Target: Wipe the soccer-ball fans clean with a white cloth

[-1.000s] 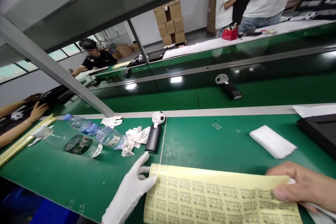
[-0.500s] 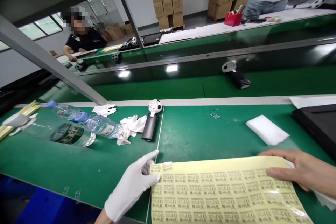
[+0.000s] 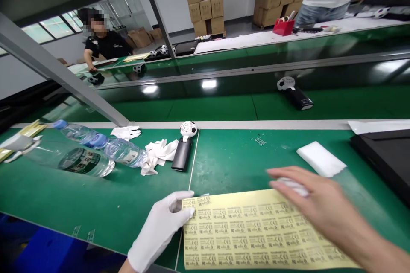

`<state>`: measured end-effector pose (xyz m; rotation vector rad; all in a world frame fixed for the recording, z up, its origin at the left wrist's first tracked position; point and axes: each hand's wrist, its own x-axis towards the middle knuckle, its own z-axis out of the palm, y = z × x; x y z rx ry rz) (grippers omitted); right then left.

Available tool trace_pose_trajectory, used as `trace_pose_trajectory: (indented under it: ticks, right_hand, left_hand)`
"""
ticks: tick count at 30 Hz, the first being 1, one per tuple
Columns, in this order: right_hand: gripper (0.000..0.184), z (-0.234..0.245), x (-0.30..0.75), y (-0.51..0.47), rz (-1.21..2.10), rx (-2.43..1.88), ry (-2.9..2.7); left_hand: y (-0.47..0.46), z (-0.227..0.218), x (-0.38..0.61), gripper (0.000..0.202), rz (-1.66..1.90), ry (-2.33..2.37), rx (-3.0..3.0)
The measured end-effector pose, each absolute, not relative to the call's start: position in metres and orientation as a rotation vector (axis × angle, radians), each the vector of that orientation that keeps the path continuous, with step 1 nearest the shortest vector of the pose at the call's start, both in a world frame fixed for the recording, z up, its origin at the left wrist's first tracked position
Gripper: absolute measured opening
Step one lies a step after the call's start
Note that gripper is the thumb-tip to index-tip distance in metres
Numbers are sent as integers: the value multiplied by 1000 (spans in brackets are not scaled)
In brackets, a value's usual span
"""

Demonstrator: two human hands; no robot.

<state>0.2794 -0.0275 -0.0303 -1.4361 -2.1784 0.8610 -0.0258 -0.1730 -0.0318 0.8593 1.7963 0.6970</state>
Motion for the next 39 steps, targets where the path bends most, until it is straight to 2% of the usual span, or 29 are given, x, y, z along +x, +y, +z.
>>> trace_pose_trajectory:
  ticks: [2, 5, 10, 15, 24, 31, 35, 39]
  right_hand:
    - [28, -23, 233, -42, 1123, -1282, -2264]
    - [27, -21, 181, -54, 1255, -1142, -2434]
    - [25, -24, 155, -56, 1246, -1142, -2591]
    - [16, -24, 150, -57, 1302, -1164, -2520]
    - [17, -38, 147, -67, 1228, -1066, -2377]
    - [25, -46, 148, -80, 1147, -934, -2258]
    - [23, -40, 148, -78, 1342, -1011, -2067]
    - [28, -32, 149, -71, 1680, -1287, -1854]
  left_hand:
    - [-173, -32, -24, 36, 709, 1795, 855]
    - [-172, -34, -22, 34, 741, 1809, 877]
    - [-173, -35, -21, 30, 767, 1856, 890]
    - [-172, -32, -20, 29, 789, 1843, 869]
    - [-170, -28, -19, 33, 817, 1857, 759]
    - [-170, -36, -18, 32, 930, 1806, 660]
    - [-172, -44, -18, 36, 855, 1841, 684]
    - [-177, -28, -29, 47, 626, 1942, 822]
